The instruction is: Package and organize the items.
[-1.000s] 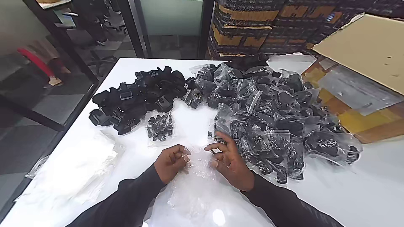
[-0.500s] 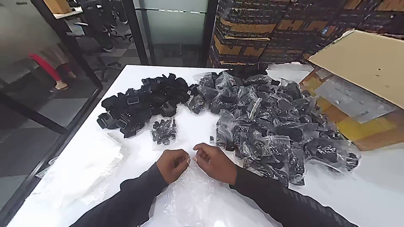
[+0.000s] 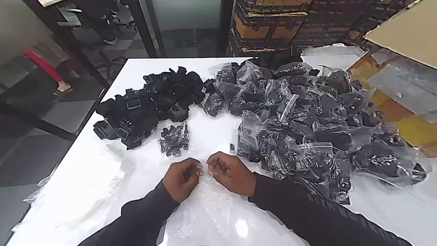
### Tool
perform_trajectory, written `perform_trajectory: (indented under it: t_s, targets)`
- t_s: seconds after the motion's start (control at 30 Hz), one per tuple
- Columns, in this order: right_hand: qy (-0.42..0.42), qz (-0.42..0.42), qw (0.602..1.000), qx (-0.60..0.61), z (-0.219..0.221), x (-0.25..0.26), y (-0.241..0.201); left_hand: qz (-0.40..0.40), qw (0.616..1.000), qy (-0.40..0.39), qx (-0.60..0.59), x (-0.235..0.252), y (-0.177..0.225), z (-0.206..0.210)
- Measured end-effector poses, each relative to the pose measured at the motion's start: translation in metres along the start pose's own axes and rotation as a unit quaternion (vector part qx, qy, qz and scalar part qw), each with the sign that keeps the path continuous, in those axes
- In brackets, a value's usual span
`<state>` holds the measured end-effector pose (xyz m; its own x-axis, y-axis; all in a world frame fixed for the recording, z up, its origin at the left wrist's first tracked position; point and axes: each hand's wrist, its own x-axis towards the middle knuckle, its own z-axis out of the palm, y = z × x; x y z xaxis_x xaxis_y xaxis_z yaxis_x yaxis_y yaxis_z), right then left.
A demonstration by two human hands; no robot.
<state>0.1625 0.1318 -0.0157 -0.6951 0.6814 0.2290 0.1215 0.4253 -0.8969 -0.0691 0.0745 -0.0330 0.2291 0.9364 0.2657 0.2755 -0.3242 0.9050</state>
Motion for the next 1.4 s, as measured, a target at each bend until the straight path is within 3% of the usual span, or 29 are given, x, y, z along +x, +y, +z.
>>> perform_trajectory:
  t_s: [0.23,0.47,0.7,1.4]
  targets:
    - [-0.012,0.001,1.0,0.023,0.0012,0.0004,0.0012,-0.011,1.0,0.0,-0.006,-0.001,0.0041,-0.0006]
    - [-0.05,0.028,0.998,-0.005,-0.0015,-0.0014,-0.0017,0.039,0.998,-0.018,0.035,-0.0019,-0.0007,0.0017]
    - [-0.071,-0.035,0.992,-0.102,-0.0001,-0.0021,0.0021,0.097,0.992,-0.042,0.073,-0.0013,-0.0028,0.0022]
    - [-0.084,-0.041,0.991,-0.096,-0.0023,-0.0014,0.0032,0.082,0.994,-0.043,0.052,-0.001,-0.002,0.0018]
